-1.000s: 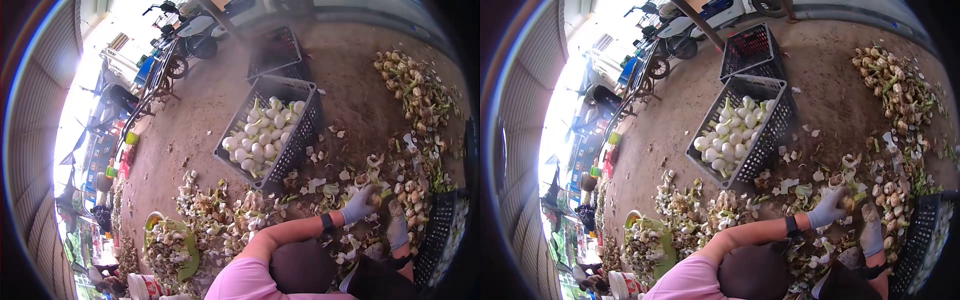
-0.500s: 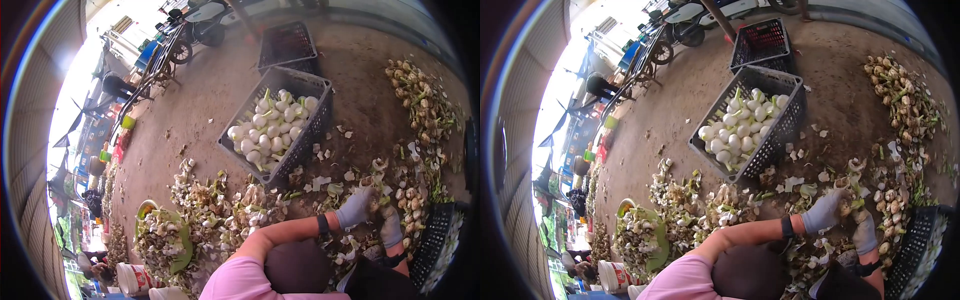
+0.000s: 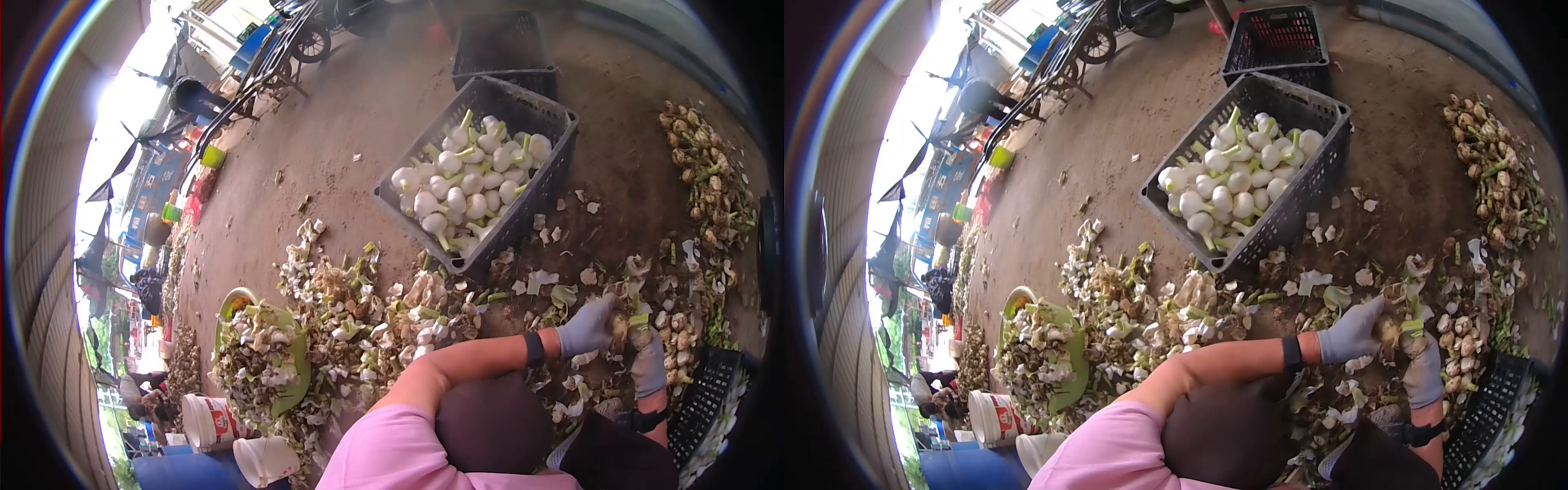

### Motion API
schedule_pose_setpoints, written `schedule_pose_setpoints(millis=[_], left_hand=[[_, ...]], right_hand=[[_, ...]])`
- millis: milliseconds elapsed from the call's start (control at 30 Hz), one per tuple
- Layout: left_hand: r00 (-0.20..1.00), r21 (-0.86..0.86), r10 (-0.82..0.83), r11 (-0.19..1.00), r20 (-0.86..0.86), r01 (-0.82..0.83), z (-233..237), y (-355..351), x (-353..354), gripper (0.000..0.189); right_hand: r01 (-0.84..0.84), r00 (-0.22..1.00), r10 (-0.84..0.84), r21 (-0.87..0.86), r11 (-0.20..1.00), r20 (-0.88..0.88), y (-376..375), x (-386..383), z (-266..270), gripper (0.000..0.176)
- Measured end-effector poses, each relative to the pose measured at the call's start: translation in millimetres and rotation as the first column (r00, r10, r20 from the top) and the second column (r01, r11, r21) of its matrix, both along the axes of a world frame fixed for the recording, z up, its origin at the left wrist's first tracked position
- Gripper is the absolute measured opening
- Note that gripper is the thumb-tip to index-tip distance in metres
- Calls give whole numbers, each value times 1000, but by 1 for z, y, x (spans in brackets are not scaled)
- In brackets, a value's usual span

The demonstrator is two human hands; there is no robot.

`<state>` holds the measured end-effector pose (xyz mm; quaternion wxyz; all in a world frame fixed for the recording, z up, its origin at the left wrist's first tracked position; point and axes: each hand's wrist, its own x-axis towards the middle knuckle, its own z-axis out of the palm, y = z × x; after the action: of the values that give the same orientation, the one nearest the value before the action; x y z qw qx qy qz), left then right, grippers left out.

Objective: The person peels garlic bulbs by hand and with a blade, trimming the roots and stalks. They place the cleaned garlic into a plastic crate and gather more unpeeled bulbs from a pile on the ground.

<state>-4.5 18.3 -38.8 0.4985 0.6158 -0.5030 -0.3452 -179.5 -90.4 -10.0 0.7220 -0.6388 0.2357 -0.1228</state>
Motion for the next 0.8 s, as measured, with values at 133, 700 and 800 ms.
schedule_pose_setpoints(millis=[133,700,800], left_hand=[[108,10,-18,968,-994,250,21,7,18,35],[172,66,3,930,-985,362,33,2,9,68],[532,182,28,954,-846,238,16,2,4,63]], right_hand=[[146,986,-162,225,963,51,-20,-6,-37,28],[257,950,-57,-663,703,308,-14,18,-16,24],[159,970,-91,-304,939,224,-11,13,-28,22]])
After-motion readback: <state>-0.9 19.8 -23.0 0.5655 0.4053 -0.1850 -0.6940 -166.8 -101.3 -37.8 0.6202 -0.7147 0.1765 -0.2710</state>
